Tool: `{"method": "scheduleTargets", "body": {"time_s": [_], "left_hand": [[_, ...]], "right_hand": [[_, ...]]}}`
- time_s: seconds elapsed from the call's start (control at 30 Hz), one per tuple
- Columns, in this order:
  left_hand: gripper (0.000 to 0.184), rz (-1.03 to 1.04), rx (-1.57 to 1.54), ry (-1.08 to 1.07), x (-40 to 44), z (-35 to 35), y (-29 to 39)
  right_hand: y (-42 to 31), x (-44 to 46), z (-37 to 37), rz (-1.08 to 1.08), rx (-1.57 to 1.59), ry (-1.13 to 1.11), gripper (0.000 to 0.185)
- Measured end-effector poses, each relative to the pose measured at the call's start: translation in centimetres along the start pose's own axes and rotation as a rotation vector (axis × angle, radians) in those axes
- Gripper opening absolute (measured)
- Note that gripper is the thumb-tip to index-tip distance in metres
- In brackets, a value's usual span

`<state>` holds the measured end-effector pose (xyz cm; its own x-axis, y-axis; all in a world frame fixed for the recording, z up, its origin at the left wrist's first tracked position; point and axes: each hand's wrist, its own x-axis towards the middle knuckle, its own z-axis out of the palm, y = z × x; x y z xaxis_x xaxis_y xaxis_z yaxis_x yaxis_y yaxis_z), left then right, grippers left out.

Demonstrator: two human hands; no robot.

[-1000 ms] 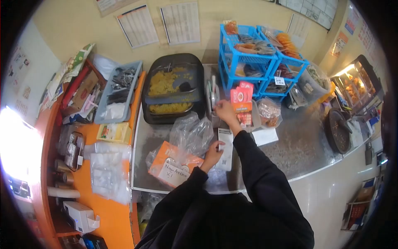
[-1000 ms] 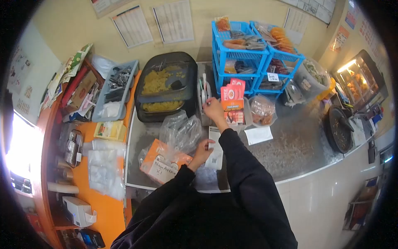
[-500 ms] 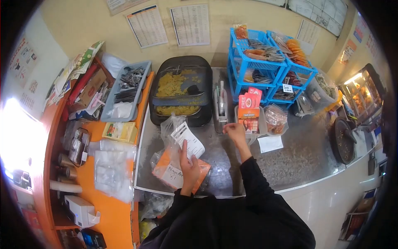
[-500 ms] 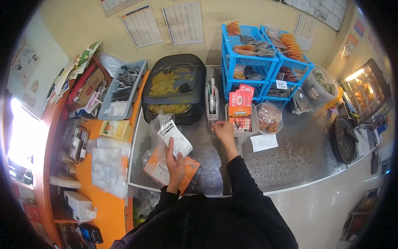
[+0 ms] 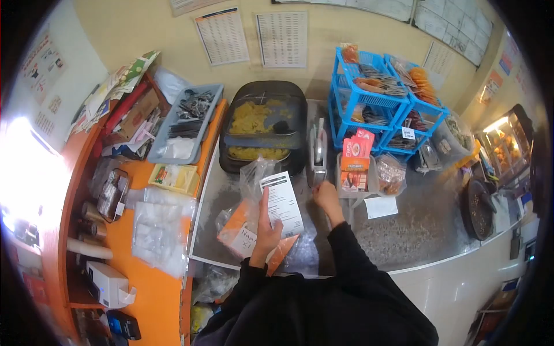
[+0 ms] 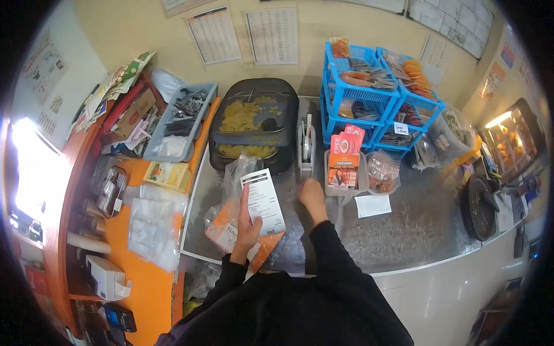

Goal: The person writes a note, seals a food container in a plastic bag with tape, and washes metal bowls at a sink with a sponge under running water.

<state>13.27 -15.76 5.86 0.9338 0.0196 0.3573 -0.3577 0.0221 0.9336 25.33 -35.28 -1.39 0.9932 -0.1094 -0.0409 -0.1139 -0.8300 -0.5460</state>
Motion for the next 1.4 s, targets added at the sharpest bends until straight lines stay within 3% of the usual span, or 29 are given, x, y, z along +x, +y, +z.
{"method": "scheduleTargets", "body": {"time_s": [0.07,0.13,0.2,0.3,0.33,0.43,0.57,0.63,0.7,0.77,0.83,0.9,0.93,1.03,1.13,1.23,1.3,1.4], "left_hand": [[0.088,-0.006,0.068,-0.037,-0.1,-0.2,0.8],[0.089,0.013,0.076,-0.038,0.2,0.1,1.4],[0.089,0.017,0.079,-0.062,0.3,0.6,2.0],[0.088,0.021,0.080,-0.119,0.4,1.9,3.5],[0.086,0.035,0.086,-0.129,0.4,2.7,4.4],[0.084,0.081,0.128,-0.157,0.2,4.0,5.7],[0.083,0.093,0.235,-0.198,0.0,4.1,6.4],[0.079,0.062,0.134,-0.159,-0.5,3.4,7.6],[0.074,0.098,0.201,0.031,-0.1,1.4,7.1],[0.069,0.191,0.432,0.365,0.7,-3.4,2.9],[0.060,-0.110,0.486,0.545,1.7,-7.7,-3.0],[0.062,-0.429,0.073,0.270,2.3,-8.7,-4.8],[0.063,-0.507,-0.098,0.190,2.4,-9.0,-5.0],[0.068,-0.662,-0.504,0.098,2.8,-8.4,-1.9],[0.077,-0.880,-0.879,-0.239,1.4,-10.7,2.5],[0.064,-0.796,-0.372,-0.626,-0.8,-13.4,0.3],[0.047,-0.699,-0.088,-0.553,-2.0,-12.3,1.2],[0.026,-0.514,0.234,-0.440,-3.4,-10.8,2.6]], "right_hand": [[-4.6,-3.1,-6.7,-0.083,0.372,-0.094,0.019],[-6.6,-5.2,-11.6,-0.395,0.500,0.044,0.019],[-8.4,-8.0,-16.3,-0.363,0.896,-0.212,0.019],[-9.7,-9.2,-19.8,-0.409,1.082,-0.607,0.020],[-9.5,-8.6,-19.0,-0.495,0.938,-0.475,0.019],[-10.5,-7.2,-17.2,-0.326,0.749,-0.234,0.019],[-9.3,-6.4,-15.7,-0.268,0.985,-0.339,0.018],[-8.7,-7.0,-15.8,-0.315,1.048,-0.264,0.020],[-7.4,-7.0,-16.8,-0.331,1.094,-0.229,0.022],[-5.6,-7.2,-18.2,-0.308,1.080,-0.263,0.023],[-3.1,-7.0,-18.9,-0.287,1.103,-0.327,0.024],[-0.9,-6.1,-18.9,-0.287,1.170,-0.426,0.025],[-0.3,-5.8,-19.0,-0.225,1.190,-0.466,0.026],[1.5,-4.6,-18.1,-0.332,1.106,-0.510,0.027],[0.2,-3.6,-16.1,-0.397,1.011,-0.647,0.024],[-2.5,-2.1,-10.7,-0.479,0.745,-0.717,0.023],[-4.0,-1.0,-4.2,-0.562,0.883,-0.870,0.027],[-9.5,-2.1,1.0,-0.715,0.692,-0.816,0.022]]}}
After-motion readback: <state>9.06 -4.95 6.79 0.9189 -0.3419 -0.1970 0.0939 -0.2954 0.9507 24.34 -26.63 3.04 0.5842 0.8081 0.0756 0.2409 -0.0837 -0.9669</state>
